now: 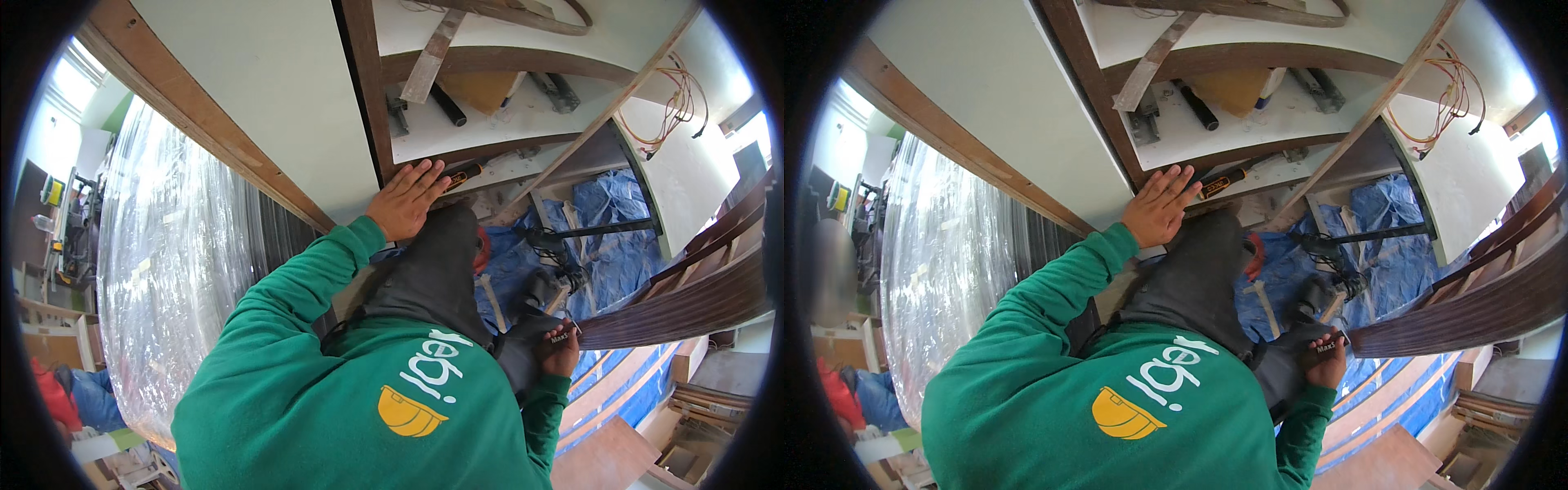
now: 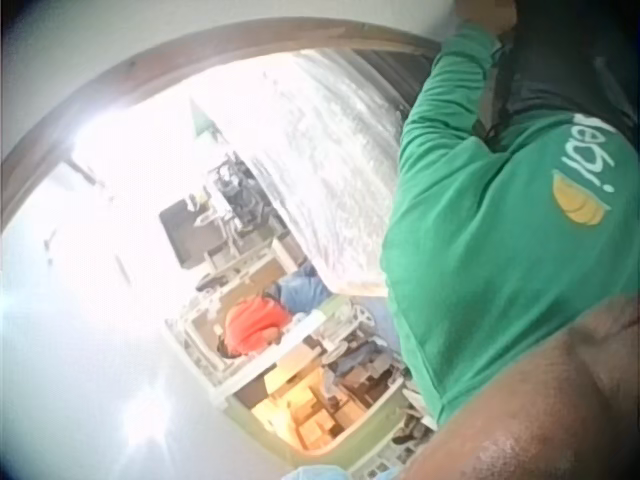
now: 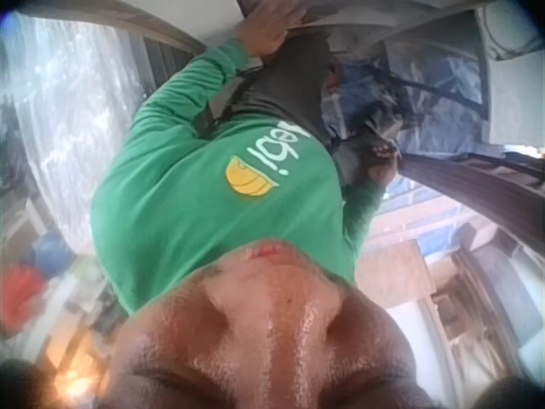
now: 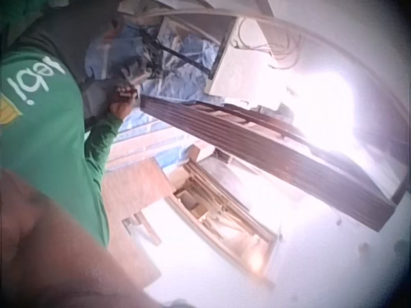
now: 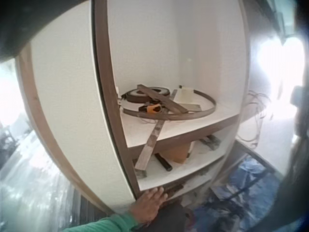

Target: The person installs metal drawer slides into a wooden cabinet using a screwdriver. They repeatedly position the slide, drive screws into the cabinet side, and adjust the hardware to secure it in place.

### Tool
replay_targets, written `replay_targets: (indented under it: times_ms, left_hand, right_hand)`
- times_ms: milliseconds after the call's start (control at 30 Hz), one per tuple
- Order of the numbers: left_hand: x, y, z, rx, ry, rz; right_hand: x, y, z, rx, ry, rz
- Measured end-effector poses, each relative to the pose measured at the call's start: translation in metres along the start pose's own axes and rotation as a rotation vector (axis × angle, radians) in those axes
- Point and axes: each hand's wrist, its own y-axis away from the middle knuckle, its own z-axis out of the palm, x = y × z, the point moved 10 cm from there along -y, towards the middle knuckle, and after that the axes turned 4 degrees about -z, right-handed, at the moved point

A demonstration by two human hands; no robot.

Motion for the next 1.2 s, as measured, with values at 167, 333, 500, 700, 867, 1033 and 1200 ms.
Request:
replay_targets:
  times_ms: [167, 333, 500, 700, 867, 1033, 1200]
  left_hand:
    - [-0.006, 0.0, 0.014, -0.13, 0.105, -0.036]
    - [0.002, 0.016, 0.01, -0.267, -0.012, -0.097]
    - [0.011, 0.045, 0.052, -0.476, 0.111, -0.309]
    - [0.036, 0.081, 0.086, -0.538, 0.569, -0.563]
    - [0.073, 0.077, 0.082, -0.777, 0.436, -0.475]
    - [0.127, 0.044, 0.054, -0.692, 0.688, -0.064]
    - [0.115, 0.021, 0.062, -0.362, 1.089, -0.324]
  right_hand:
    - [0.004, 0.001, -0.003, -0.033, -0.13, 0.031]
    - [-0.002, -0.001, -0.013, 0.016, 0.003, -0.039]
    - [-0.009, -0.004, -0.017, 0.007, 0.157, -0.103]
    - [-0.016, -0.006, -0.02, -0.046, 0.271, -0.145]
    - [-0.016, -0.006, -0.023, -0.063, 0.176, -0.095]
    - [-0.012, -0.009, -0.026, -0.013, 0.231, -0.083]
    - [-0.013, -0.007, -0.031, 0.001, 0.222, -0.093]
